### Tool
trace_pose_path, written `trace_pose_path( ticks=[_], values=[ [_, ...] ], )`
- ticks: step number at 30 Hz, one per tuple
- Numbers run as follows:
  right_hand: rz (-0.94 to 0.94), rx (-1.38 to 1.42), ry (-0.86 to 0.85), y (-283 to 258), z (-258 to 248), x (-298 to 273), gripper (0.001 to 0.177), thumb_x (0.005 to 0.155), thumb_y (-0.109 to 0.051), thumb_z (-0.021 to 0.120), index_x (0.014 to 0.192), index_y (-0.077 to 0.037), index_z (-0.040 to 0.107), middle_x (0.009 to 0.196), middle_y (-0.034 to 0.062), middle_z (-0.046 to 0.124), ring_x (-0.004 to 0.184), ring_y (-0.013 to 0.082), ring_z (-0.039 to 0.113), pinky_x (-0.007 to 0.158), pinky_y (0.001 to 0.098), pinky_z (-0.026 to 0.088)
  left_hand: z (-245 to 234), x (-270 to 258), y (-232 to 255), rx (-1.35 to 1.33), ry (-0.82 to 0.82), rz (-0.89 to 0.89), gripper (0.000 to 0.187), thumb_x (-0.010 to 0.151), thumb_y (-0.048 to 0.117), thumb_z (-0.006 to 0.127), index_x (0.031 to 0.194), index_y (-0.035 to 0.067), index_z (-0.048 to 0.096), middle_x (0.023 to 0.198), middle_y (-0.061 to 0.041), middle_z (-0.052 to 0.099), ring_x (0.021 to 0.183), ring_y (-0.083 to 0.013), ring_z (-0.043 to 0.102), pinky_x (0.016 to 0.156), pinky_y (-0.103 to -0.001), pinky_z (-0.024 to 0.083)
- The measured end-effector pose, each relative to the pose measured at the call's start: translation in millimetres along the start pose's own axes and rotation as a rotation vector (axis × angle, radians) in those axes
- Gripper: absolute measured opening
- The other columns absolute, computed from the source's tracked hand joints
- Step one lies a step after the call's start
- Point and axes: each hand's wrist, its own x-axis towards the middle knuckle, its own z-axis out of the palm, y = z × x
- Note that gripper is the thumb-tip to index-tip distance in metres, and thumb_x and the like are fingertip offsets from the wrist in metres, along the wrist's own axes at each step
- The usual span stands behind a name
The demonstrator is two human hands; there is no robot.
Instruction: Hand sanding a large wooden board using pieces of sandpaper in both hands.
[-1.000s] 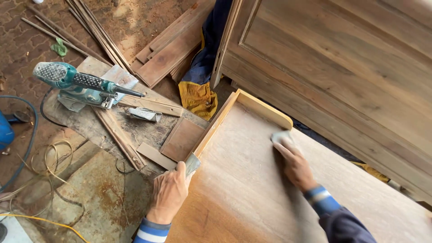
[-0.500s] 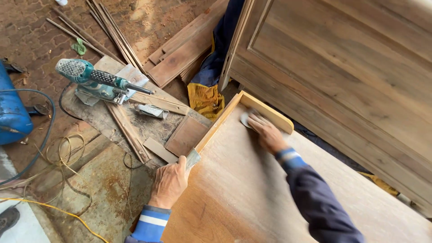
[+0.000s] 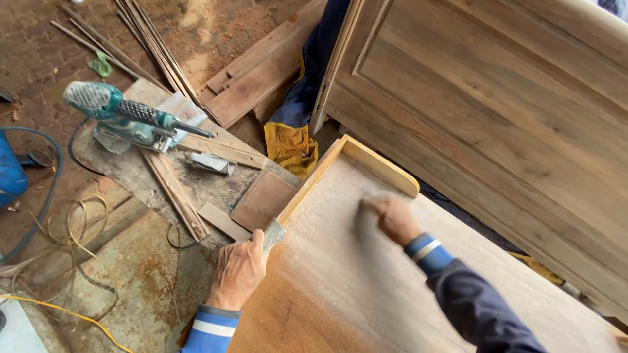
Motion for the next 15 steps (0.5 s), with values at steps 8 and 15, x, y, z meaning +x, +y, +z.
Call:
trace_pose_path(
  ticks=[8, 15],
  values=[
    [-0.504, 0.127, 0.524, -35.1, 0.9, 91.2, 0.051, 0.094, 0.012, 0.046, 0.138, -0.008, 0.061, 0.149, 0.0096, 0.059, 0.141, 0.0279, 0.053, 0.131, 0.0452, 0.029, -6.6, -4.7, 4.0, -0.032, 0.04, 0.001, 0.017, 0.102, 0.019, 0.051, 0.092, 0.004, 0.05, 0.062, -0.018, 0.064, 0.058, -0.0296, 0.069, 0.055, -0.042, 0.055],
    [-0.426, 0.213, 0.377, 28.5, 13.3, -29.7, 0.081, 0.071, 0.017, 0.047, 0.148, -0.008, 0.051, 0.158, 0.0139, 0.045, 0.149, 0.0326, 0.035, 0.125, 0.0469, 0.026, -6.3, -10.8, 4.7, -0.047, 0.252, 0.107, 0.023, 0.093, 0.024, 0.061, 0.089, 0.003, 0.052, 0.06, -0.018, 0.065, 0.06, -0.0341, 0.068, 0.052, -0.046, 0.052]
  ],
)
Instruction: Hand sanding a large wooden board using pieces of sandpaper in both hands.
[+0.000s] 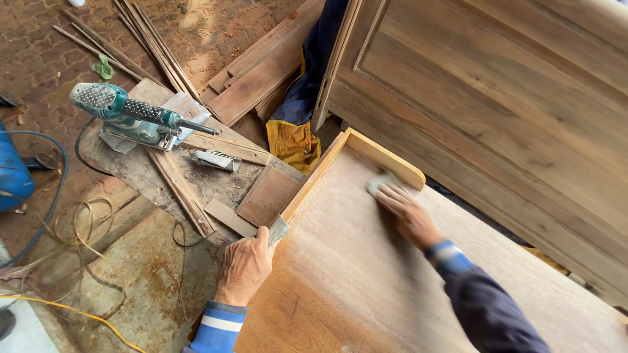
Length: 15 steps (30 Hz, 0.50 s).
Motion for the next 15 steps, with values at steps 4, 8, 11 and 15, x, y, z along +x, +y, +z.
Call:
trace_pose_path(
  ticks=[4, 8, 11, 15],
  values=[
    [0.213, -0.05, -0.051, 28.7, -9.2, -74.7, 0.083, 0.076, 0.02, 0.043, 0.146, -0.023, 0.055, 0.161, 0.0028, 0.046, 0.152, 0.0242, 0.037, 0.127, 0.0398, 0.032, 7.0, 5.9, -5.5, 0.005, -0.181, -0.087, 0.018, 0.1, 0.019, 0.055, 0.092, 0.004, 0.05, 0.059, -0.017, 0.062, 0.054, -0.0256, 0.067, 0.051, -0.039, 0.054],
    [0.136, 0.04, -0.076, -2.2, 9.1, 1.6, 0.096, 0.062, 0.024, 0.039, 0.149, -0.017, 0.05, 0.16, 0.0057, 0.043, 0.15, 0.0289, 0.034, 0.125, 0.0417, 0.026, 10.6, 6.7, -6.8, -0.03, -0.231, -0.091, 0.019, 0.1, 0.022, 0.053, 0.092, 0.005, 0.051, 0.056, -0.014, 0.061, 0.05, -0.0241, 0.066, 0.048, -0.036, 0.054],
    [-0.129, 0.101, 0.038, 2.9, 57.4, 100.8, 0.089, 0.068, 0.019, 0.04, 0.152, -0.011, 0.048, 0.162, 0.0102, 0.041, 0.152, 0.032, 0.034, 0.128, 0.0441, 0.022, -3.0, 10.2, 3.9, 0.013, -0.256, -0.131, 0.02, 0.103, 0.022, 0.052, 0.093, 0.005, 0.05, 0.061, -0.017, 0.063, 0.056, -0.0277, 0.069, 0.053, -0.04, 0.054],
    [-0.028, 0.084, 0.019, -8.7, 43.2, 76.2, 0.073, 0.084, 0.014, 0.042, 0.15, -0.013, 0.052, 0.163, 0.0067, 0.045, 0.154, 0.0279, 0.038, 0.132, 0.0388, 0.031, -7.8, 9.5, 5.0, 0.01, -0.05, -0.03, 0.022, 0.091, 0.023, 0.061, 0.089, 0.004, 0.051, 0.064, -0.02, 0.066, 0.066, -0.0382, 0.069, 0.056, -0.049, 0.053]
  ],
)
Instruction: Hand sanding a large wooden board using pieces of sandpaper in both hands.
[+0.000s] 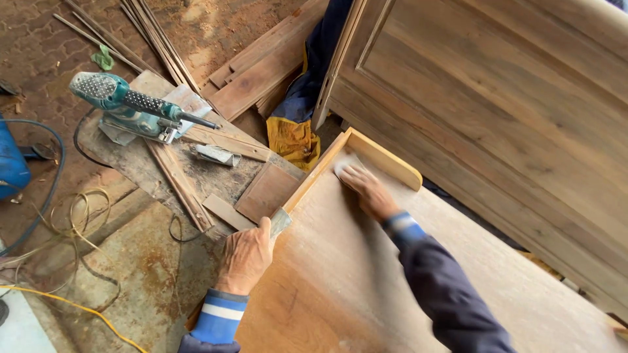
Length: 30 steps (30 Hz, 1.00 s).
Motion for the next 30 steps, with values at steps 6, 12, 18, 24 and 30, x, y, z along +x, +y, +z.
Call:
trace_pose_path(
  ticks=[6, 12, 18, 24, 30],
  values=[
    [0.244, -0.054, -0.131, 10.3, -73.1, -177.0, 0.091, 0.064, 0.023, 0.039, 0.144, -0.019, 0.055, 0.157, 0.0058, 0.045, 0.148, 0.0276, 0.037, 0.122, 0.0414, 0.033, 3.8, 2.4, -1.0, -0.048, -0.048, -0.046, 0.021, 0.094, 0.021, 0.059, 0.091, 0.003, 0.05, 0.066, -0.021, 0.067, 0.068, -0.0385, 0.071, 0.057, -0.049, 0.055],
    [0.22, -0.057, -0.157, 0.9, -40.4, -95.2, 0.089, 0.063, 0.019, 0.045, 0.144, -0.017, 0.054, 0.158, 0.006, 0.044, 0.15, 0.0278, 0.036, 0.123, 0.0401, 0.033, 3.7, 5.6, -0.8, -0.034, -0.258, -0.145, 0.018, 0.102, 0.021, 0.053, 0.094, 0.005, 0.05, 0.067, -0.019, 0.067, 0.064, -0.0321, 0.073, 0.059, -0.043, 0.058],
    [0.032, 0.049, -0.043, -13.8, 6.8, 9.1, 0.09, 0.069, 0.023, 0.039, 0.15, -0.014, 0.051, 0.162, 0.0059, 0.044, 0.154, 0.0268, 0.036, 0.13, 0.0388, 0.03, 1.0, 0.8, 0.6, 0.042, -0.097, -0.036, 0.021, 0.094, 0.023, 0.06, 0.091, 0.004, 0.051, 0.065, -0.02, 0.067, 0.064, -0.0338, 0.072, 0.055, -0.044, 0.056],
    [0.186, -0.027, -0.185, -18.5, -67.6, -148.4, 0.087, 0.071, 0.026, 0.039, 0.145, -0.016, 0.056, 0.157, 0.0033, 0.047, 0.148, 0.0268, 0.039, 0.124, 0.0431, 0.032, 10.3, 1.6, -3.1, -0.012, -0.158, -0.074, 0.022, 0.099, 0.025, 0.056, 0.093, 0.004, 0.051, 0.063, -0.018, 0.066, 0.059, -0.0288, 0.071, 0.054, -0.041, 0.056],
    [0.179, -0.12, -0.136, -12.7, -50.1, -156.2, 0.079, 0.076, 0.023, 0.04, 0.143, -0.015, 0.057, 0.155, 0.003, 0.05, 0.148, 0.025, 0.04, 0.126, 0.0413, 0.032, 13.0, 3.4, -6.1, 0.005, -0.18, -0.065, 0.02, 0.101, 0.024, 0.054, 0.094, 0.005, 0.052, 0.062, -0.016, 0.066, 0.057, -0.0265, 0.07, 0.054, -0.039, 0.057]
  ],
)
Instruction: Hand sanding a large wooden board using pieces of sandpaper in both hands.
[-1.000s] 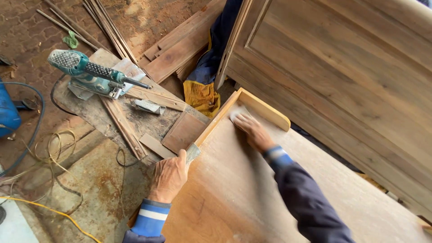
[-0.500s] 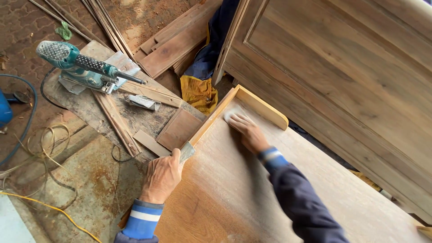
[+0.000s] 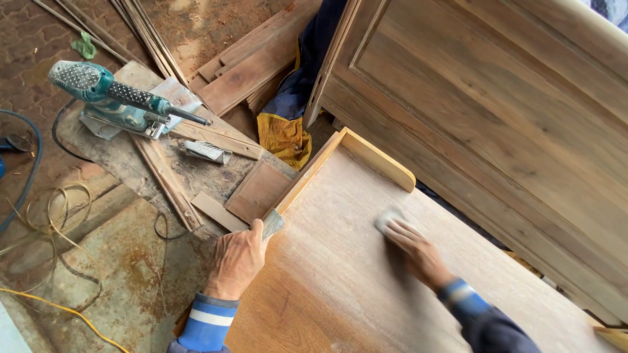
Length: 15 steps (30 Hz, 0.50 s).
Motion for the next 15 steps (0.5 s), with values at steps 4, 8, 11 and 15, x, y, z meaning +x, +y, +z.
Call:
trace_pose_path(
  ticks=[4, 8, 11, 15],
  values=[
    [-0.144, 0.135, 0.031, -41.9, 26.2, 127.2, 0.084, 0.072, 0.019, 0.045, 0.15, -0.012, 0.049, 0.16, 0.0078, 0.042, 0.151, 0.0305, 0.035, 0.125, 0.0426, 0.031, -5.1, -2.7, 5.3, 0.002, -0.008, -0.016, 0.02, 0.101, 0.024, 0.054, 0.093, 0.006, 0.051, 0.064, -0.017, 0.067, 0.059, -0.0278, 0.071, 0.055, -0.04, 0.057],
    [-0.228, 0.15, 0.102, -52.3, 34.1, 156.2, 0.086, 0.069, 0.019, 0.042, 0.15, -0.011, 0.052, 0.159, 0.0088, 0.045, 0.152, 0.0318, 0.039, 0.127, 0.0421, 0.035, -5.2, -2.5, 2.6, 0.008, 0.087, 0.033, 0.019, 0.098, 0.022, 0.056, 0.092, 0.004, 0.051, 0.066, -0.02, 0.067, 0.065, -0.0337, 0.072, 0.058, -0.045, 0.056],
    [-0.15, 0.116, 0.005, -41.7, 12.6, 75.4, 0.084, 0.076, 0.024, 0.036, 0.15, -0.011, 0.053, 0.161, 0.0096, 0.043, 0.149, 0.0312, 0.035, 0.123, 0.0445, 0.03, -1.0, -0.7, -0.1, -0.044, 0.014, -0.007, 0.02, 0.101, 0.023, 0.052, 0.093, 0.005, 0.051, 0.066, -0.019, 0.068, 0.063, -0.0313, 0.073, 0.058, -0.043, 0.056],
    [-0.123, 0.201, 0.024, -9.3, -3.6, -43.9, 0.067, 0.089, 0.017, 0.042, 0.147, -0.016, 0.054, 0.158, 0.004, 0.048, 0.15, 0.0267, 0.039, 0.124, 0.0433, 0.032, 1.2, 0.2, -1.3, 0.018, 0.169, 0.068, 0.019, 0.096, 0.023, 0.057, 0.09, 0.005, 0.051, 0.065, -0.018, 0.067, 0.064, -0.0339, 0.071, 0.055, -0.045, 0.054]
  ],
)
